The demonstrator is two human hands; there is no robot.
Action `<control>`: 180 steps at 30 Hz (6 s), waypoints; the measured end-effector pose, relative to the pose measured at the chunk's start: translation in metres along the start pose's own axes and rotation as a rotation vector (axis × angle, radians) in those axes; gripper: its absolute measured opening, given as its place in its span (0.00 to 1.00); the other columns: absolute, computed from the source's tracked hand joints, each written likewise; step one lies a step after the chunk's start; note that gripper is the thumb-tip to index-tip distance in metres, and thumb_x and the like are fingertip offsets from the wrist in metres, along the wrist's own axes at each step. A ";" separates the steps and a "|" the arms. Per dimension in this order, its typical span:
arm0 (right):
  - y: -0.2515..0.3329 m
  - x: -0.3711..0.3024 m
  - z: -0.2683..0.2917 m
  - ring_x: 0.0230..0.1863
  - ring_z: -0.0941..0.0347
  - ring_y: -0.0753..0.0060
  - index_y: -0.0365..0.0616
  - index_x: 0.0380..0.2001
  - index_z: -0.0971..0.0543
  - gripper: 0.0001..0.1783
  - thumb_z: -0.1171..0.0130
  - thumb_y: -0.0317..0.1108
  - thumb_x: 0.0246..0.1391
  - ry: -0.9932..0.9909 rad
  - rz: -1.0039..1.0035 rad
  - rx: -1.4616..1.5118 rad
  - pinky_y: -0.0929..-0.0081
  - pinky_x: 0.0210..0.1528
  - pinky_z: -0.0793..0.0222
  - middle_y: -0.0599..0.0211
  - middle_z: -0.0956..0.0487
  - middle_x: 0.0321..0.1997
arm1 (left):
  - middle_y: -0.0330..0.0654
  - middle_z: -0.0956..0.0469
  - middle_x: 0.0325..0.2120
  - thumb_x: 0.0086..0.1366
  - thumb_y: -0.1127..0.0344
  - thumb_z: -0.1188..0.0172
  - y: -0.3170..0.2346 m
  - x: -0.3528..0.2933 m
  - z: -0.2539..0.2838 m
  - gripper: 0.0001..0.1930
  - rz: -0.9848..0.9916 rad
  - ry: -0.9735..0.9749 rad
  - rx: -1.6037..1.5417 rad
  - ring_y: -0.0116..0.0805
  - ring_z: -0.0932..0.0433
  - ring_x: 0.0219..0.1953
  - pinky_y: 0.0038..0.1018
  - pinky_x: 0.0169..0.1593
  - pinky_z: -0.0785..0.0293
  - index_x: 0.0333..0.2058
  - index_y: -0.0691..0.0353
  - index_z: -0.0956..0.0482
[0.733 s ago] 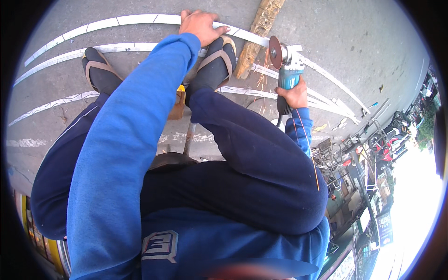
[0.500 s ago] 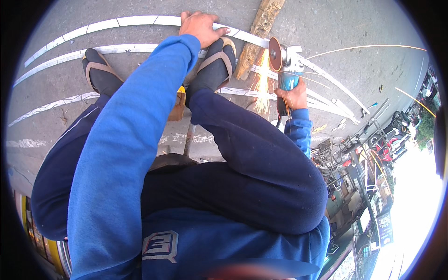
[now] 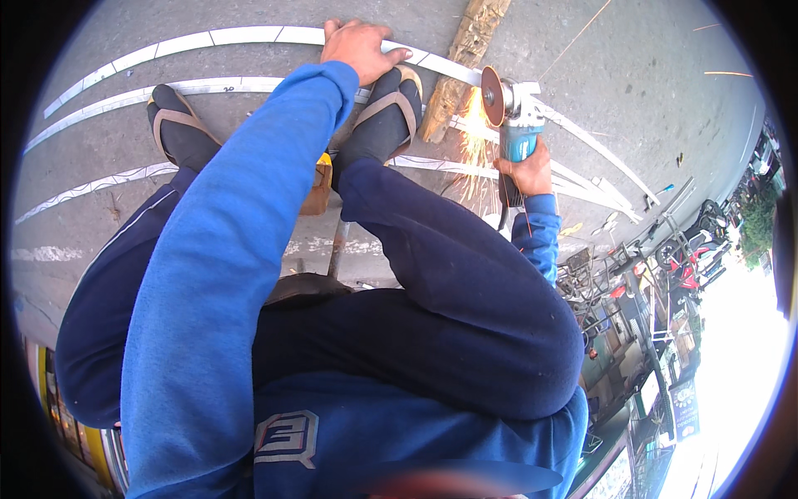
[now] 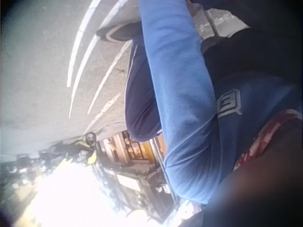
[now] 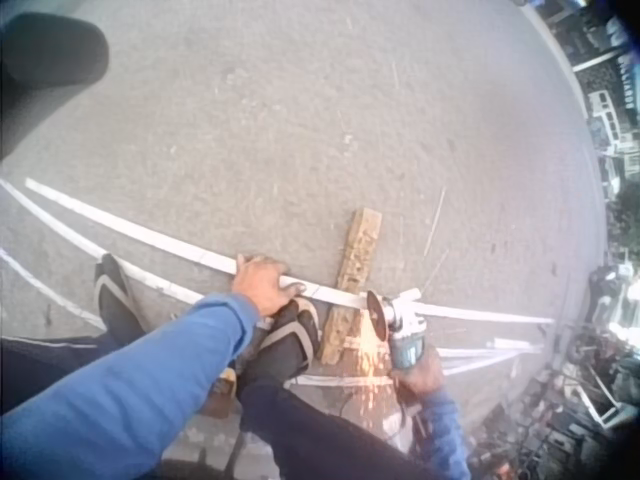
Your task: The person uses an angle grinder to cut several white metal rods into shorter pieces. The rods are held in place by a wooden block and the person's foot while the grinder is applied to make the cuts.
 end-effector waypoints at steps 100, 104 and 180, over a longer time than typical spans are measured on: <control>-0.006 0.035 0.051 0.44 0.21 0.46 0.33 0.50 0.24 0.44 0.30 0.39 0.21 0.253 0.083 -0.228 0.61 0.50 0.27 0.43 0.19 0.41 | 0.31 0.16 0.38 0.62 0.57 0.34 -0.008 -0.034 0.009 0.10 -0.261 -0.288 0.037 0.31 0.24 0.46 0.43 0.58 0.46 0.41 0.49 0.14; -0.026 0.016 0.049 0.44 0.21 0.46 0.33 0.49 0.24 0.43 0.29 0.40 0.21 0.258 -0.058 -0.216 0.61 0.50 0.27 0.44 0.19 0.40 | 0.29 0.16 0.44 0.63 0.61 0.36 -0.007 -0.043 0.004 0.11 -0.275 -0.291 0.007 0.29 0.24 0.50 0.43 0.60 0.46 0.44 0.44 0.15; 0.000 -0.096 -0.131 0.35 0.22 0.63 0.35 0.41 0.23 0.34 0.23 0.38 0.27 -0.491 -0.449 0.685 0.66 0.43 0.25 0.58 0.18 0.34 | 0.55 0.17 0.37 0.61 0.36 0.40 0.031 -0.010 0.015 0.31 -0.014 0.055 0.075 0.54 0.20 0.44 0.44 0.57 0.38 0.42 0.62 0.15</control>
Point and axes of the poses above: each hand's wrist, its own x-axis towards the middle knuckle, its own z-axis out of the back of the hand, y = z × x, the point moved 7 cm from there along x, towards the middle knuckle
